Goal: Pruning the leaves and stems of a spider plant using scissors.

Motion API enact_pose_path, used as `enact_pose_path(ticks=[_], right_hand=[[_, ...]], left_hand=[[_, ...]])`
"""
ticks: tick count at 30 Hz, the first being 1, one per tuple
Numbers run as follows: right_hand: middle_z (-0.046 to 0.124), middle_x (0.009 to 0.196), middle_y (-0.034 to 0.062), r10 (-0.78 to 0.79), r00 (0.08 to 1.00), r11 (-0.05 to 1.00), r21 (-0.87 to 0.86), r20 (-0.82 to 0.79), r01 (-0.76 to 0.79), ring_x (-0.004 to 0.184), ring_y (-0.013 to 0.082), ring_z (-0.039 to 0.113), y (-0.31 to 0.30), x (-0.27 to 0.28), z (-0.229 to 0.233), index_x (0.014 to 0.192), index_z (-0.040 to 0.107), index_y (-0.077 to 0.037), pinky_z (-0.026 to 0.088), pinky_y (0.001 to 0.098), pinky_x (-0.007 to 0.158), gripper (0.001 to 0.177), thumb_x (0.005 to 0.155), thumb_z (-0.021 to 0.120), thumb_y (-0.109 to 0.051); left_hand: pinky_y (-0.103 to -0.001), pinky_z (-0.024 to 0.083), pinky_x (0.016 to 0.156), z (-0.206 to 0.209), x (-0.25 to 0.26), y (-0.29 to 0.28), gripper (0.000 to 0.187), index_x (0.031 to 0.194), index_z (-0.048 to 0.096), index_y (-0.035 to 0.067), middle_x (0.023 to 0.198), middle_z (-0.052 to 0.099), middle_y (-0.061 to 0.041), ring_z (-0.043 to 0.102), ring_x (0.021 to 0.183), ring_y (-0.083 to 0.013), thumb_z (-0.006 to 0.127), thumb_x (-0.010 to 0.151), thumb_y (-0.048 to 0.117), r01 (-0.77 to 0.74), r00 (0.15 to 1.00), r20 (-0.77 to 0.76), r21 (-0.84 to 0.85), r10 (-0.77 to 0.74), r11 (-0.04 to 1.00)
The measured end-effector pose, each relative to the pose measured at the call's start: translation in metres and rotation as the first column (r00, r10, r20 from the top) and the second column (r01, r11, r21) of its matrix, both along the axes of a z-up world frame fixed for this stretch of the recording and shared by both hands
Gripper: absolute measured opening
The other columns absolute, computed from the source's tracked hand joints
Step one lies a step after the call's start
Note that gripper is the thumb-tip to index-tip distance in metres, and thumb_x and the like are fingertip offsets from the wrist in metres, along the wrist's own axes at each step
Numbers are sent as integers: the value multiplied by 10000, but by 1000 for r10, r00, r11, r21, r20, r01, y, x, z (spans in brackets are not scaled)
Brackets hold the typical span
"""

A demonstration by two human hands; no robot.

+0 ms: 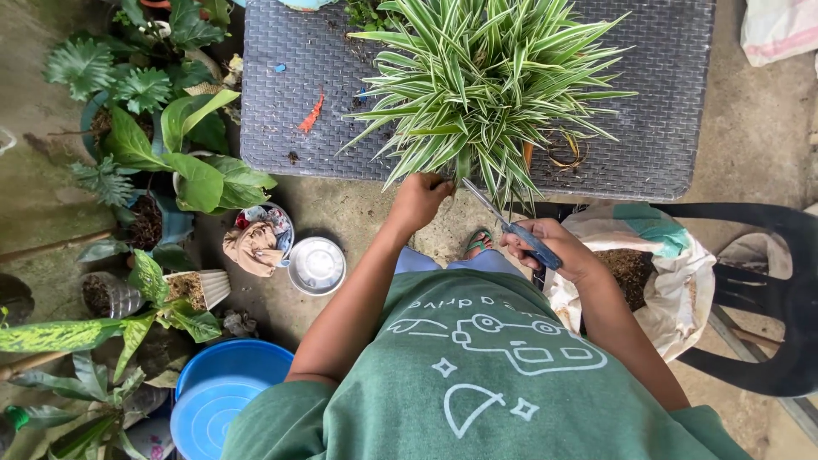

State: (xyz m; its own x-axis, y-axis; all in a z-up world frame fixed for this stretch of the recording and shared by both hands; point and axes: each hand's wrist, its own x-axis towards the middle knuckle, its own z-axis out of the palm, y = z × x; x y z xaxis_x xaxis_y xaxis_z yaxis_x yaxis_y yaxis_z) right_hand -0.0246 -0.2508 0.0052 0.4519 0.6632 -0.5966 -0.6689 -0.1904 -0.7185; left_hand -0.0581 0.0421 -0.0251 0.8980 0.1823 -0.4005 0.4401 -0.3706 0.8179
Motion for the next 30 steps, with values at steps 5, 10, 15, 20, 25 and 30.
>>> enact_pose_path(ticks=[5,10,15,20,25,30], right_hand=[[628,757,72,67,998,998,-4,-21,-67,582,81,556,-1,12,-2,1102,652,137,427,205,450,323,892,684,-107],[626,754,61,115,992,993,0,-44,-115,573,87,558,0,15,-9,1096,657,123,419,213,443,332,901,684,-145],[620,734,63,89,991,996,-7,-103,-90,515,102,535,11,17,-7,1066,682,114,406,214,438,351,940,680,-214],[634,770,69,150,984,988,38,-94,-147,561,95,542,15,21,-19,1088,664,119,413,217,462,349,931,685,-192],[622,763,64,155,984,988,23,-86,-153,567,90,536,28,23,-12,1085,669,83,404,217,455,324,932,677,-202],[611,734,32,206,977,979,-2,-58,-206,526,61,507,38,27,-7,985,661,12,367,201,433,232,930,682,-212]], left_hand=[[-307,436,568,-56,-7,3,268,997,803,7,730,643,-62,509,628,-133,693,1009,252,-84,995,18,-348,97,934],[-265,464,526,-2,-15,9,228,942,700,25,767,701,-13,679,666,-95,631,1004,233,-189,982,-108,-533,155,825],[-274,480,509,3,-13,10,206,932,703,20,774,741,-75,700,624,-140,605,992,191,-259,966,-152,-571,210,779],[-270,467,473,4,-10,9,209,925,696,11,770,736,-69,706,608,-132,587,994,175,-251,968,-132,-520,213,817],[-272,461,445,6,-9,6,225,924,697,6,752,734,-58,707,585,-121,586,989,191,-236,971,-133,-434,197,870],[-292,480,459,3,-13,7,235,906,687,-21,738,731,-71,690,566,-129,600,989,181,-225,973,-137,-398,184,889]])
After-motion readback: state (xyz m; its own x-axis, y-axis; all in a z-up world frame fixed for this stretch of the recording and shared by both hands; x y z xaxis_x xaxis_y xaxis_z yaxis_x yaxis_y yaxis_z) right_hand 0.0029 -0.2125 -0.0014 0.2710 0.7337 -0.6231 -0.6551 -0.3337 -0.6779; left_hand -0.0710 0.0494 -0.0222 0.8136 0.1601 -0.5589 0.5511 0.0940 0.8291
